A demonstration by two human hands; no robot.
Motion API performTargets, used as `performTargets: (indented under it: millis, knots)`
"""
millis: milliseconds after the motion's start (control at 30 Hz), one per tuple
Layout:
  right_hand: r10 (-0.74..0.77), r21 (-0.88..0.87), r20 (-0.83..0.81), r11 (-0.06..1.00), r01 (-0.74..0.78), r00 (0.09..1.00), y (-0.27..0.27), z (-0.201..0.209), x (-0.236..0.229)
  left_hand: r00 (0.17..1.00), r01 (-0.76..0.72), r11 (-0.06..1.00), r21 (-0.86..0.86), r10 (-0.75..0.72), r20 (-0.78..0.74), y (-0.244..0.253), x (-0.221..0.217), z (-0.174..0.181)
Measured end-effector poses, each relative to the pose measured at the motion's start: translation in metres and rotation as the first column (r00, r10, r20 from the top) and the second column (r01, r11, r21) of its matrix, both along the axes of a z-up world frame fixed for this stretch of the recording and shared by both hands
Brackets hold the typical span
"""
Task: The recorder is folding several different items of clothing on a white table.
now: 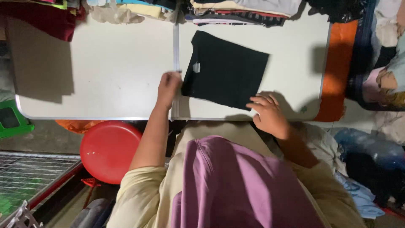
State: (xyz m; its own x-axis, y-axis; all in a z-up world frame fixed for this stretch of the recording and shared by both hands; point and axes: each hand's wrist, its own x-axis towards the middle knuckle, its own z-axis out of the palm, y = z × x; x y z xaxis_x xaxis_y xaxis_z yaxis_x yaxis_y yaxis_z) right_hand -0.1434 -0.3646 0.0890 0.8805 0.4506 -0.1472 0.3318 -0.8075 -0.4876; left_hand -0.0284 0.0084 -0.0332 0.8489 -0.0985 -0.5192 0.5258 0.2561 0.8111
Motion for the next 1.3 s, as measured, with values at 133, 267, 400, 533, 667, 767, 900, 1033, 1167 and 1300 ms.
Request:
performTargets:
  millis: [133, 267, 400, 533, 667, 767, 900, 1033, 1167, 1300]
  knots:
    - [-0.415, 0.014, -0.18, 0.905, 0.424, 0.892, 0.005, -0.068, -0.029, 0.879, 0.139, 0.791, 0.596, -0.375, 0.293, -0.009, -0.034, 0.019]
    - [-0.502, -0.002, -0.037, 0.865, 0.502, 0.864, 0.007, -0.128, -0.053, 0.846, 0.178, 0.583, 0.793, -0.502, 0.18, -0.011, -0.044, -0.018]
    - [-0.552, 0.094, -0.019, 0.829, 0.551, 0.834, -0.007, -0.165, -0.059, 0.908, 0.222, 0.675, 0.704, -0.405, 0.102, 0.004, -0.033, -0.03]
    - [-0.53, 0.073, 0.014, 0.846, 0.528, 0.848, -0.012, -0.168, -0.038, 0.864, 0.095, 0.482, 0.871, -0.474, 0.169, -0.002, -0.02, 0.024]
    - [-0.81, 0.195, -0.227, 0.506, 0.84, 0.541, -0.003, -0.192, -0.033, 0.863, 0.018, 0.562, 0.827, -0.426, 0.271, -0.003, -0.015, -0.031]
    - [-0.839, 0.429, -0.104, 0.446, 0.785, 0.534, 0.014, -0.189, -0.02, 0.847, 0.129, 0.599, 0.79, -0.481, 0.227, -0.016, -0.003, -0.007]
    - [-0.666, 0.159, -0.722, 0.105, 0.982, 0.188, 0.023, -0.186, -0.016, 0.8, 0.459, 0.515, 0.724, -0.595, -0.083, -0.022, 0.008, -0.001]
    - [-0.394, 0.028, -0.912, -0.337, 0.941, -0.114, 0.016, -0.167, -0.023, 0.871, 0.484, 0.809, 0.334, -0.48, -0.102, -0.022, 0.007, -0.01]
    - [-0.313, 0.256, -0.931, -0.19, 0.948, 0.189, -0.015, -0.11, -0.012, 0.891, 0.453, 0.875, 0.171, -0.447, -0.075, -0.029, 0.021, 0.033]
    - [-0.391, 0.376, -0.868, -0.115, 0.92, 0.306, -0.042, -0.029, 0.025, 0.898, 0.412, 0.904, 0.117, -0.424, 0.114, -0.044, 0.047, 0.095]
